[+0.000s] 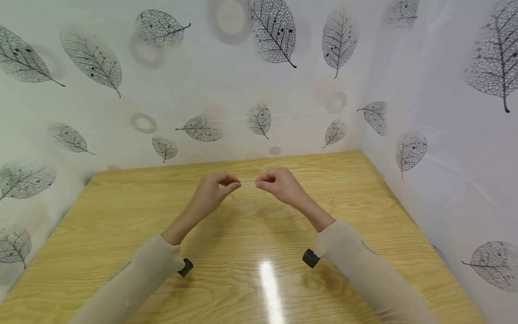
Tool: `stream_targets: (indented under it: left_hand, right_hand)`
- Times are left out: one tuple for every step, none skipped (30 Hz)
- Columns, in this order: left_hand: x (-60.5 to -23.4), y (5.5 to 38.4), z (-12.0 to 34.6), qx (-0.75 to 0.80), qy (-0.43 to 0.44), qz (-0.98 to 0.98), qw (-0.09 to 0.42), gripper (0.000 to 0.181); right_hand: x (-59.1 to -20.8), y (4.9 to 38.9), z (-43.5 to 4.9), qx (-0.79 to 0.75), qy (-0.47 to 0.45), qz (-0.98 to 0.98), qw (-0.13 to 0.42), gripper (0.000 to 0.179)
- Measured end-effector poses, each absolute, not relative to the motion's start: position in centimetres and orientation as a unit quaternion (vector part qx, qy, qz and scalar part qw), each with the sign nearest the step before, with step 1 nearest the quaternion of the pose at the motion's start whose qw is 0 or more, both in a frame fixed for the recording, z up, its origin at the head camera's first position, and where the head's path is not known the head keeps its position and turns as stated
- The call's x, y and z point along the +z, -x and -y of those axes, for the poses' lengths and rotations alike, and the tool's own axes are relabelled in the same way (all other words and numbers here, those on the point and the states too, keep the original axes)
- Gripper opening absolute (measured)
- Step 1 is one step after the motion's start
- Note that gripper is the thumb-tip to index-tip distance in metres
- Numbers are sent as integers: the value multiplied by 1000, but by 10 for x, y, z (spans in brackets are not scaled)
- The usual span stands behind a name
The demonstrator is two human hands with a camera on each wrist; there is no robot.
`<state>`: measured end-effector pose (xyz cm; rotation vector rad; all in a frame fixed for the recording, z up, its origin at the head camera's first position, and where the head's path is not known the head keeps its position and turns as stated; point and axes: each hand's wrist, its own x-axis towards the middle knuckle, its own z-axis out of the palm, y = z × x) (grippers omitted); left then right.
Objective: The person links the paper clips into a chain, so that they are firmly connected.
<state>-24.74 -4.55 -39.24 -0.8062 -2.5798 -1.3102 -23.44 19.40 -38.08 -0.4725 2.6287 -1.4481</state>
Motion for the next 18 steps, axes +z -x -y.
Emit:
stream_targets:
  left_hand:
    - [-394,249,46,-433,268,858,66,9]
    - [-395,250,46,-431,267,860,62,10]
    - [-396,251,46,-429,267,861,58,10]
    - [-398,252,46,-429,265,862,54,9]
    - [-399,254,46,-429,262,863,50,9]
    - [-400,255,46,-429,258,864,46,9]
    - [-401,256,46,-429,255,866,44,9]
    - [-402,258,45,-429,251,867,42,9]
    - [-403,259,45,-428,246,868,40,9]
    - [-404,260,46,-428,241,870,38,9]
    - [-405,262,45,-427,235,873,36,9]
    - [-406,263,45,-424,229,876,33,10]
    - [-408,265,45,-422,222,878,29,11]
    - [-409,267,45,-421,217,881,26,11]
    - [-410,269,44,-419,210,883,21,12]
    - [-412,271,44,-419,203,885,17,13]
    - [-414,273,43,-418,197,887,13,13]
    - [-415,275,43,-416,192,889,11,15]
  right_hand:
    - [-383,236,-194,-474,157,-865,52,24]
    - [-384,238,-194,-471,157,-866,51,24]
    - [-386,239,-194,-469,158,-867,52,24]
    - [-388,241,-194,-467,158,-869,52,24]
    - [-390,243,-194,-466,159,-869,52,24]
    - [-392,245,-193,-464,160,-870,53,24]
    - [-394,247,-193,-464,159,-870,55,24]
    - [-396,249,-192,-464,158,-870,57,24]
    - [-398,251,-192,-464,155,-870,60,24]
    - [-400,254,-191,-463,152,-871,62,23]
    - [-402,256,-190,-462,149,-872,65,24]
    - [-403,257,-189,-461,144,-873,68,24]
    - [-404,259,-188,-461,140,-874,70,24]
    - [-405,261,-188,-460,136,-874,70,25]
    - [-407,263,-187,-462,131,-874,72,25]
    - [-408,266,-187,-462,127,-875,73,26]
    - [-409,268,-186,-463,124,-875,72,26]
    - [-411,270,-186,-463,122,-875,71,26]
